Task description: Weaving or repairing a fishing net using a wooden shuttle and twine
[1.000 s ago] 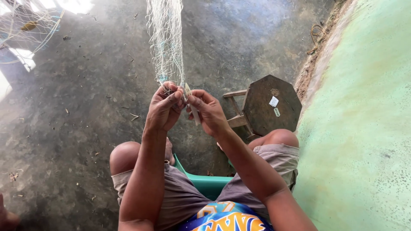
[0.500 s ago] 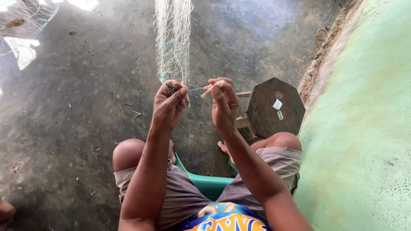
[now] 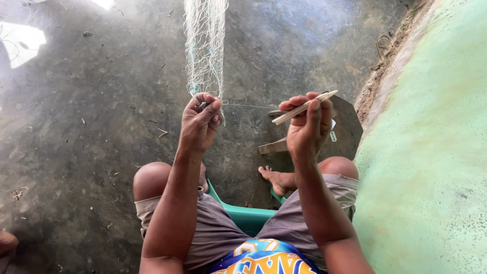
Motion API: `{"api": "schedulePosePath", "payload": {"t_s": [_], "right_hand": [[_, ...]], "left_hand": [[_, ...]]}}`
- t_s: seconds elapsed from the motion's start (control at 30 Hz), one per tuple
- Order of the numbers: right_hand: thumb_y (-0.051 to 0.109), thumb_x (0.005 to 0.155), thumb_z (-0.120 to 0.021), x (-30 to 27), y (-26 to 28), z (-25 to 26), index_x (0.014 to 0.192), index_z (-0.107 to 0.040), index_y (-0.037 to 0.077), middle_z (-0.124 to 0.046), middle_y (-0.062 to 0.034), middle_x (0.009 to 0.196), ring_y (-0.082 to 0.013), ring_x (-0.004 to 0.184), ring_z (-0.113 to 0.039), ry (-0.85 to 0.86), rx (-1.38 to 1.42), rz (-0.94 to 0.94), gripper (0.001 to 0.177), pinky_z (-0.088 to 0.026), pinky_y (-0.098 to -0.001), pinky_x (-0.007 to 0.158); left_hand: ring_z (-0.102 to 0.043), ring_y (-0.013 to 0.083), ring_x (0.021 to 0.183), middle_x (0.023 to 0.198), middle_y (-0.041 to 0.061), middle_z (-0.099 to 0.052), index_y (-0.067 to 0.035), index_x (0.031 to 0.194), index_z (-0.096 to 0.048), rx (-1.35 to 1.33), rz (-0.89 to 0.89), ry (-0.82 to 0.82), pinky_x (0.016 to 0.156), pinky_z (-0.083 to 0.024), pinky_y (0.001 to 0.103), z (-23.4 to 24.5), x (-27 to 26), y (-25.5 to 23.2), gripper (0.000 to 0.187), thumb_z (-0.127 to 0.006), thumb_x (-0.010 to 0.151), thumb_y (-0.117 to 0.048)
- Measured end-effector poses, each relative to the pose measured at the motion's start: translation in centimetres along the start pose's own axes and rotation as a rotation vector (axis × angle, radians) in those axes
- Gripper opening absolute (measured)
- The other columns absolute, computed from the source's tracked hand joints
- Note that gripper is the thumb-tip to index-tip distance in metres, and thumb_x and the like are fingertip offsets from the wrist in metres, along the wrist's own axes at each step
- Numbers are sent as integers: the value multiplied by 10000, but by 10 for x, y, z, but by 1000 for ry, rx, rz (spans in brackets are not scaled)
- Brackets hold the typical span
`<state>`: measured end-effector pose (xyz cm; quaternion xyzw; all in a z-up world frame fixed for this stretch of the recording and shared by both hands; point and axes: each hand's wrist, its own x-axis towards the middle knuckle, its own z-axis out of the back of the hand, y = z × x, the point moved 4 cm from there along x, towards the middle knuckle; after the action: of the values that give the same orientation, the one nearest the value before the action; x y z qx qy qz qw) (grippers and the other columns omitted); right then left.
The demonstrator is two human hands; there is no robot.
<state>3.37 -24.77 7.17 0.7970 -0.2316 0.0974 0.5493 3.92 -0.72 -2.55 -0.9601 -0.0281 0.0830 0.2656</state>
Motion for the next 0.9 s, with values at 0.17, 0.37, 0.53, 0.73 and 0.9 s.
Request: {"api": "schedulePosePath", "payload": {"t_s": [0.17,0.37,0.53,0.73,0.9], "right_hand": [[274,1135,-501,5,23,12,1245,-507,36,-710,-223,924,-367,820,-789,-44,-38,-60,262,-707,-488,758],[263,1138,-514,13,41,23,1241,-525,35,-680,-201,872,-363,796,-783,-50,-84,-76,251,-711,-494,742],[246,1145,-514,12,45,44,1242,-556,50,-627,-138,809,-332,726,-752,-54,-92,-68,222,-697,-485,713],[270,1151,-496,-11,50,54,1263,-575,78,-574,-53,773,-222,690,-685,-132,-23,-58,236,-652,-392,726],[258,1145,-498,-36,50,54,1244,-580,71,-586,-90,761,-271,707,-707,-77,-3,-67,227,-639,-421,741]], "left_hand": [[-567,98,566,923,98,-696,-61,1058,-617,23,8,-1,519,-478,217,-4,-1,-4,203,-769,957,27],[-541,83,567,911,70,-667,-81,1079,-576,108,-26,19,514,-472,217,-15,-5,-9,221,-744,980,24],[-526,77,594,923,77,-633,-102,1064,-515,163,-56,121,550,-499,249,-22,-9,-11,231,-695,1010,32],[-463,81,578,907,92,-615,-107,1036,-481,152,-74,175,562,-476,270,-21,-12,-2,247,-681,1017,38],[-504,103,574,952,136,-629,-84,1103,-497,40,13,165,577,-488,275,-11,-11,-4,276,-702,981,54]]}}
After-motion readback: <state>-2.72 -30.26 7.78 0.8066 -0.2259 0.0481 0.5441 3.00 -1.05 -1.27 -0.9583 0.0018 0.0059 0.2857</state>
